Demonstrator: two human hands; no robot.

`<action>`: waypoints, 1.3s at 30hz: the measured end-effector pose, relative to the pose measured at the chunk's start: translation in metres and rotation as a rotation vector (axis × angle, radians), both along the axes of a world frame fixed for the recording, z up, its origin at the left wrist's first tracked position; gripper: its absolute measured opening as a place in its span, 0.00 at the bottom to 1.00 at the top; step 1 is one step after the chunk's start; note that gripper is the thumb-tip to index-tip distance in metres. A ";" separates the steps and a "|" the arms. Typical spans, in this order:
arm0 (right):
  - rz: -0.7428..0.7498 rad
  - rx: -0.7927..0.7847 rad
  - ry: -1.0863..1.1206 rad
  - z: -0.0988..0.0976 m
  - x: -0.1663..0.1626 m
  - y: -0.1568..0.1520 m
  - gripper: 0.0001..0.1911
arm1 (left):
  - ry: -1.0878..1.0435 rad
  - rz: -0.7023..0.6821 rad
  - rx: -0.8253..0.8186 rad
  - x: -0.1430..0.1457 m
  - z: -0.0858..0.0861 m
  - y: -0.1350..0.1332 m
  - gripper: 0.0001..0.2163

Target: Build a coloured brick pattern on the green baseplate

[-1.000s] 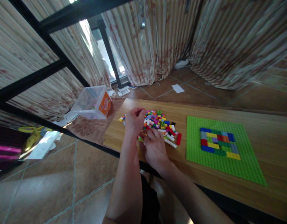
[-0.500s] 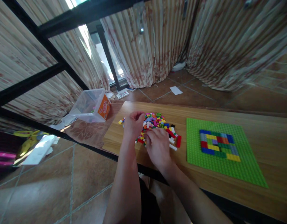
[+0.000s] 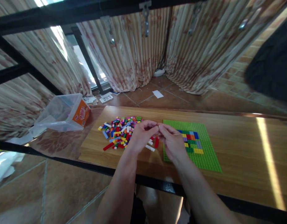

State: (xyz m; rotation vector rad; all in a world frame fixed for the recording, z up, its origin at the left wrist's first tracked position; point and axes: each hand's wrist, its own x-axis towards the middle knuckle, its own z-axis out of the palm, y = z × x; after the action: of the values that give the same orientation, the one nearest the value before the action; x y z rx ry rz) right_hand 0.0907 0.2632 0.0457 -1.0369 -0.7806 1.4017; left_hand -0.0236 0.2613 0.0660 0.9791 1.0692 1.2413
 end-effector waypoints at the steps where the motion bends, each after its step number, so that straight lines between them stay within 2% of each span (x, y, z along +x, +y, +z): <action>1: -0.005 0.015 -0.025 0.000 0.005 0.001 0.15 | -0.006 0.000 0.002 0.004 -0.002 0.000 0.11; 6: 0.015 0.087 -0.129 0.000 0.026 0.001 0.14 | 0.001 0.012 -0.048 0.018 -0.005 -0.001 0.11; 11: 0.042 0.045 -0.016 0.002 0.046 -0.002 0.13 | -0.136 -0.075 -0.109 0.030 -0.003 -0.004 0.12; 14: 0.052 0.008 0.044 0.005 0.062 -0.001 0.13 | -0.116 -0.115 -0.098 0.034 -0.004 -0.003 0.11; 18: -0.007 0.031 0.041 0.006 0.093 0.006 0.16 | 0.127 -0.053 0.026 0.025 -0.009 0.006 0.07; 21: -0.024 0.069 -0.043 0.003 0.122 0.012 0.15 | 0.532 0.076 0.139 0.004 -0.011 0.012 0.05; 23: -0.028 0.080 -0.103 -0.001 0.138 0.014 0.16 | 0.856 0.099 0.197 -0.012 -0.010 0.013 0.07; 27: -0.060 0.041 -0.248 -0.005 0.158 0.015 0.18 | 1.171 0.066 0.185 -0.033 -0.006 0.012 0.10; 30: -0.069 0.011 -0.445 -0.006 0.165 0.015 0.18 | 1.304 0.025 0.155 -0.036 -0.005 0.012 0.11; 34: -0.022 0.102 -0.712 -0.009 0.166 0.014 0.13 | 1.359 -0.016 0.112 -0.032 -0.003 0.015 0.11; 39: 0.073 0.189 -0.784 -0.017 0.161 0.010 0.09 | 1.288 0.056 0.132 -0.020 -0.001 0.016 0.10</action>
State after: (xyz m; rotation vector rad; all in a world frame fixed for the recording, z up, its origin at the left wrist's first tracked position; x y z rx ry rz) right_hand 0.2514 0.2733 0.0287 -1.4286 -1.4966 0.9298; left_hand -0.0440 0.2777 0.0652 1.9443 1.9847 0.6193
